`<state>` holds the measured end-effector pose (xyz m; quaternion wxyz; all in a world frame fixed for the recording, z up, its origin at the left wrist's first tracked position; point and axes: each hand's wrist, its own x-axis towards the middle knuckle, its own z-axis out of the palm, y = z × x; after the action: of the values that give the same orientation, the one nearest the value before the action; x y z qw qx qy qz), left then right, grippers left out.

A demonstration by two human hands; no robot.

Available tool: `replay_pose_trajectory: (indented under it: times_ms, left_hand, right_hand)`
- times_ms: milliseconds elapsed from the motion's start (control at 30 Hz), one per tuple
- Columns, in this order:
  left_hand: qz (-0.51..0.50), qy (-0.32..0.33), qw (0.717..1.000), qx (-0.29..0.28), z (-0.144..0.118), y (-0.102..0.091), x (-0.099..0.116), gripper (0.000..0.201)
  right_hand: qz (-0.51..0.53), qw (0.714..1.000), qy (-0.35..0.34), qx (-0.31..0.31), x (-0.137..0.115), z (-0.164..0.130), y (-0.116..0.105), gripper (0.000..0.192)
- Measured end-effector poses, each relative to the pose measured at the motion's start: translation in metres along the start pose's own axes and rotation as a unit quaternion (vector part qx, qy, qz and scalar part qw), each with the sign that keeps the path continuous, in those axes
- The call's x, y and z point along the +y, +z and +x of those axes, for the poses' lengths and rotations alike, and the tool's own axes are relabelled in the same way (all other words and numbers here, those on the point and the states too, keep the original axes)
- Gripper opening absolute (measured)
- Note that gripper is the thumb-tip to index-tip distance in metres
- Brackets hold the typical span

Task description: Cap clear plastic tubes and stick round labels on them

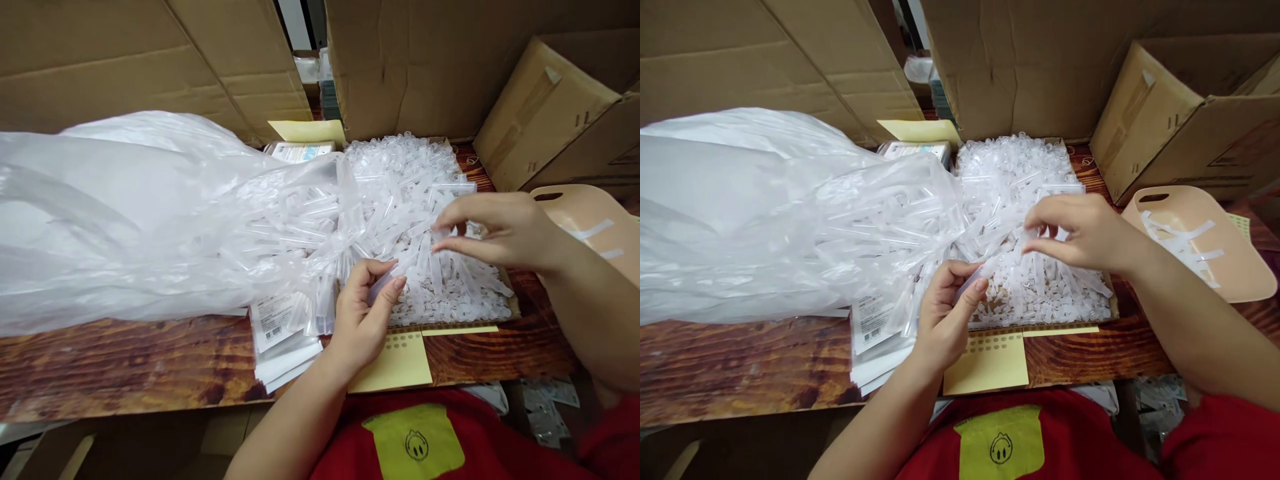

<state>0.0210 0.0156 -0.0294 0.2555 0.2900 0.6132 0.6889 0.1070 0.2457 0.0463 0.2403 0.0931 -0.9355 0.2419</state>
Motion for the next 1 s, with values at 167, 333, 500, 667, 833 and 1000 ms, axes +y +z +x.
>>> replay_pose_trajectory:
  times_ms: [167,333,500,667,833,1000]
  left_hand:
    - [-0.045,-0.029,0.996,-0.075,0.003,-0.002,0.000,0.028]
    - [0.063,0.036,0.987,-0.146,0.005,-0.010,0.001,0.019]
    - [0.193,0.139,0.952,-0.194,0.003,-0.008,0.005,0.010]
    - [0.181,0.128,0.952,-0.211,0.000,-0.003,0.001,0.016]
    - [0.179,0.112,0.955,-0.207,-0.001,0.000,0.000,0.014]
    - [0.166,0.124,0.960,-0.189,-0.004,0.001,0.000,0.014]
  right_hand:
    - [0.123,0.991,-0.039,0.027,-0.025,-0.016,0.018,0.009]
    - [0.098,0.993,-0.069,-0.003,-0.030,-0.023,0.031,0.008]
    - [0.145,0.981,0.084,-0.102,-0.028,-0.039,0.025,0.039]
    - [0.098,0.993,0.051,-0.042,-0.037,-0.053,0.025,0.017]
    - [0.065,0.992,0.099,-0.049,-0.041,-0.054,0.028,0.022]
    - [0.092,0.982,0.130,-0.105,-0.043,-0.047,0.024,0.023]
